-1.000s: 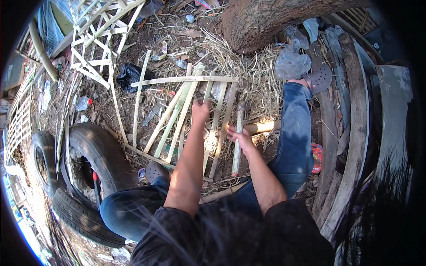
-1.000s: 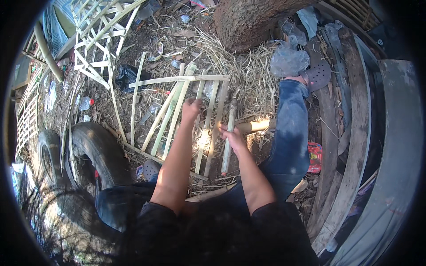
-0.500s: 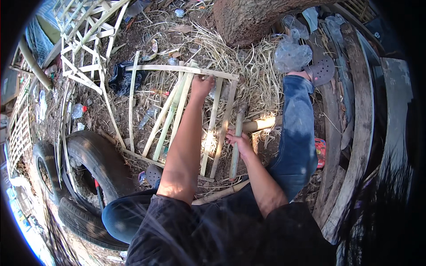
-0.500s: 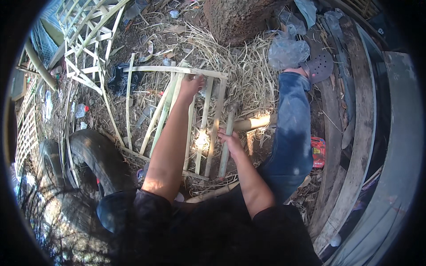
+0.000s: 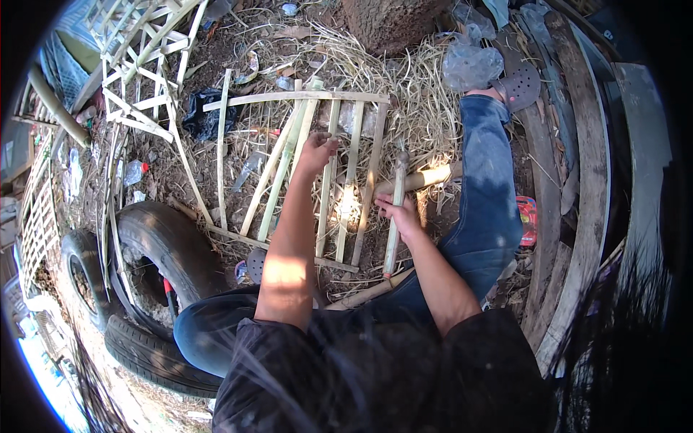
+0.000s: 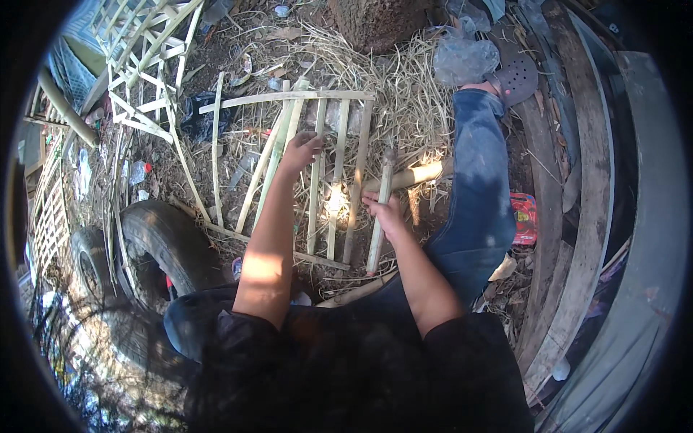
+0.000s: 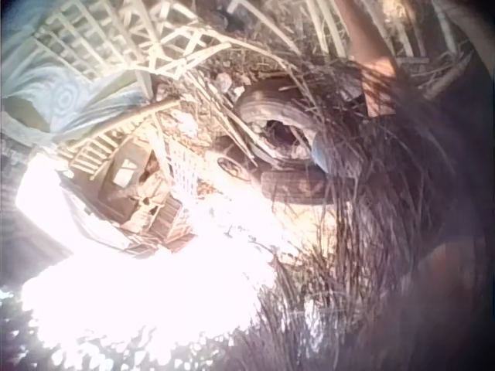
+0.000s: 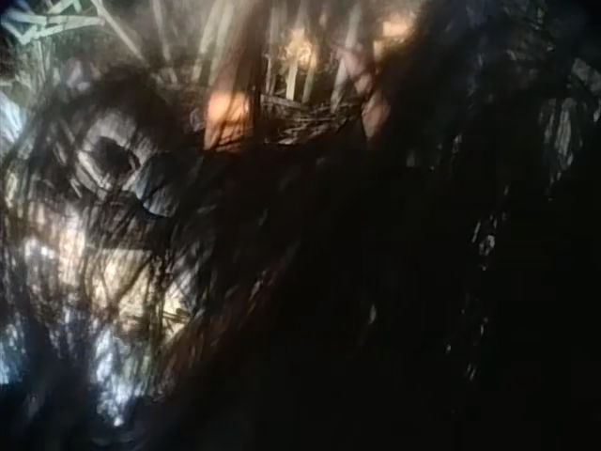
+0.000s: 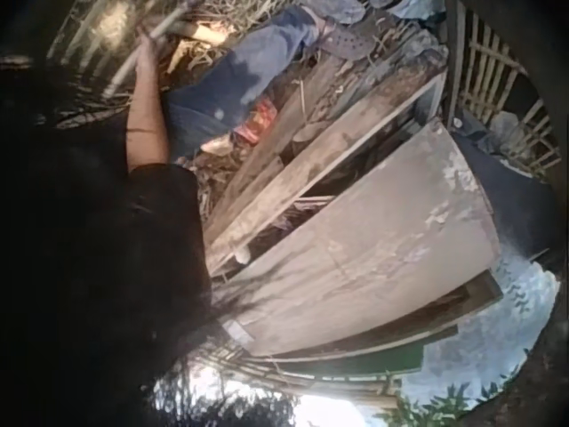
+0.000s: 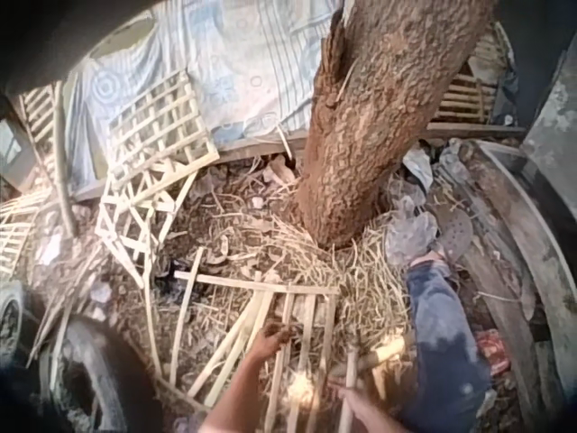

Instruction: The person builds a bamboo structure by aligning bamboo strips and hammering nails into the joints to secure them.

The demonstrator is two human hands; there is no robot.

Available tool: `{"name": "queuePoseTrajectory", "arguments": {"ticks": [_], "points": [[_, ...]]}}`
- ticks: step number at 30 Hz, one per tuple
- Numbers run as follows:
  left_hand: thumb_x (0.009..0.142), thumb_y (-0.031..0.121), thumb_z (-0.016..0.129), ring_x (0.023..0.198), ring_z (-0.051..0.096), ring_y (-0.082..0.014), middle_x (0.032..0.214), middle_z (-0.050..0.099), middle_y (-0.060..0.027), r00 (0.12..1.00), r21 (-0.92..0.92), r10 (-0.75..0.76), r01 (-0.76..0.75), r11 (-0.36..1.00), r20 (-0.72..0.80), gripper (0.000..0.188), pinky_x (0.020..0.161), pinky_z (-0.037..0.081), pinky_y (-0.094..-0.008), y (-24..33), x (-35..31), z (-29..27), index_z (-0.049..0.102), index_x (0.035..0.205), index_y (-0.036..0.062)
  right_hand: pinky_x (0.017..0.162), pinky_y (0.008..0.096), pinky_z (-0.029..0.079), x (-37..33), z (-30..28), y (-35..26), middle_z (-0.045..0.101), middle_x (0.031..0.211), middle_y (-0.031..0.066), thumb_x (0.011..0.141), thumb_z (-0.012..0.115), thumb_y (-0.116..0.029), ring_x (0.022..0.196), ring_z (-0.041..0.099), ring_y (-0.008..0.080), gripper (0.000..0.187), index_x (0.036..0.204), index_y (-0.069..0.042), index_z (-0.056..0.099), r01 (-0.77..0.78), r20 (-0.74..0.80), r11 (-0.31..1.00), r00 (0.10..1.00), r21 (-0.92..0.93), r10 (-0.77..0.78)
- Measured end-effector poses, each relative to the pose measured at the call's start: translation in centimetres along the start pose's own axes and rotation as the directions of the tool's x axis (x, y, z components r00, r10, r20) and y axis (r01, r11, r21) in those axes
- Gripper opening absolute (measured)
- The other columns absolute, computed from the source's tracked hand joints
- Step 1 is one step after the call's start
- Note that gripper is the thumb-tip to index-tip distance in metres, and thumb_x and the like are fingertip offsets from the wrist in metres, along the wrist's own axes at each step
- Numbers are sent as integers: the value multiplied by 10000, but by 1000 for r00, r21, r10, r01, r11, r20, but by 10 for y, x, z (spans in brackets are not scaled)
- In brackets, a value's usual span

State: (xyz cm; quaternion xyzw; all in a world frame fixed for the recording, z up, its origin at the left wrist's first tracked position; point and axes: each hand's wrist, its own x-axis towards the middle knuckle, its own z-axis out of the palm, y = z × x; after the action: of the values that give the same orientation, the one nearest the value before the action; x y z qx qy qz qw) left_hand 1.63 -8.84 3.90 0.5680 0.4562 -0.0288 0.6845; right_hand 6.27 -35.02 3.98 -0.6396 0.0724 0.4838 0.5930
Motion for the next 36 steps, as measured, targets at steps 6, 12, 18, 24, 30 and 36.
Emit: {"name": "queuePoseTrajectory", "arguments": {"ticks": [6,12,18,24,30,36], "points": [[876,322,623,963,626,-189,1086,643,-73,997,111,-76,75,991,11,440,800,468,-351,-8,-46,-54,534,1228,73,639,254,488,-39,0,-4,614,1129,168,777,491,56,964,666,238,343,1118,60,521,167,7,980,986,-107,-167],[831,360,672,752,621,-137,900,662,-93,965,317,228,-178,931,-128,490,572,467,-292,49,-131,-152,580,1168,16,641,244,495,-97,-3,-15,612,1138,154,774,475,58,932,677,220,354,1126,47,508,373,125,922,925,-106,-359],[851,395,645,743,588,-124,923,642,-44,918,546,318,-145,825,-237,462,567,448,-303,103,-205,-240,578,1192,90,684,252,498,-174,-42,-47,598,1142,147,709,426,72,952,671,230,427,1133,49,473,521,146,837,853,-166,-502],[800,416,651,709,579,-145,912,622,-59,872,703,386,-72,707,-299,565,517,472,-332,110,-280,-284,544,1239,77,703,273,501,-227,-11,-81,593,1144,159,666,425,80,945,673,247,497,1162,65,453,627,272,747,775,-221,-570],[824,453,614,960,635,-261,1161,627,-133,883,867,329,149,476,-333,566,737,529,-440,100,-268,-277,515,1281,133,809,344,527,-225,67,-182,572,1176,210,657,438,74,948,659,278,342,976,-48,448,681,360,625,732,-381,-578],[857,468,602,1060,560,-207,1220,556,-94,906,558,82,183,810,-416,602,887,441,-374,44,-325,-384,438,1358,179,818,299,509,-145,252,-207,613,1092,171,707,485,45,926,666,248,264,968,46,522,800,554,584,552,-139,-623]]}}
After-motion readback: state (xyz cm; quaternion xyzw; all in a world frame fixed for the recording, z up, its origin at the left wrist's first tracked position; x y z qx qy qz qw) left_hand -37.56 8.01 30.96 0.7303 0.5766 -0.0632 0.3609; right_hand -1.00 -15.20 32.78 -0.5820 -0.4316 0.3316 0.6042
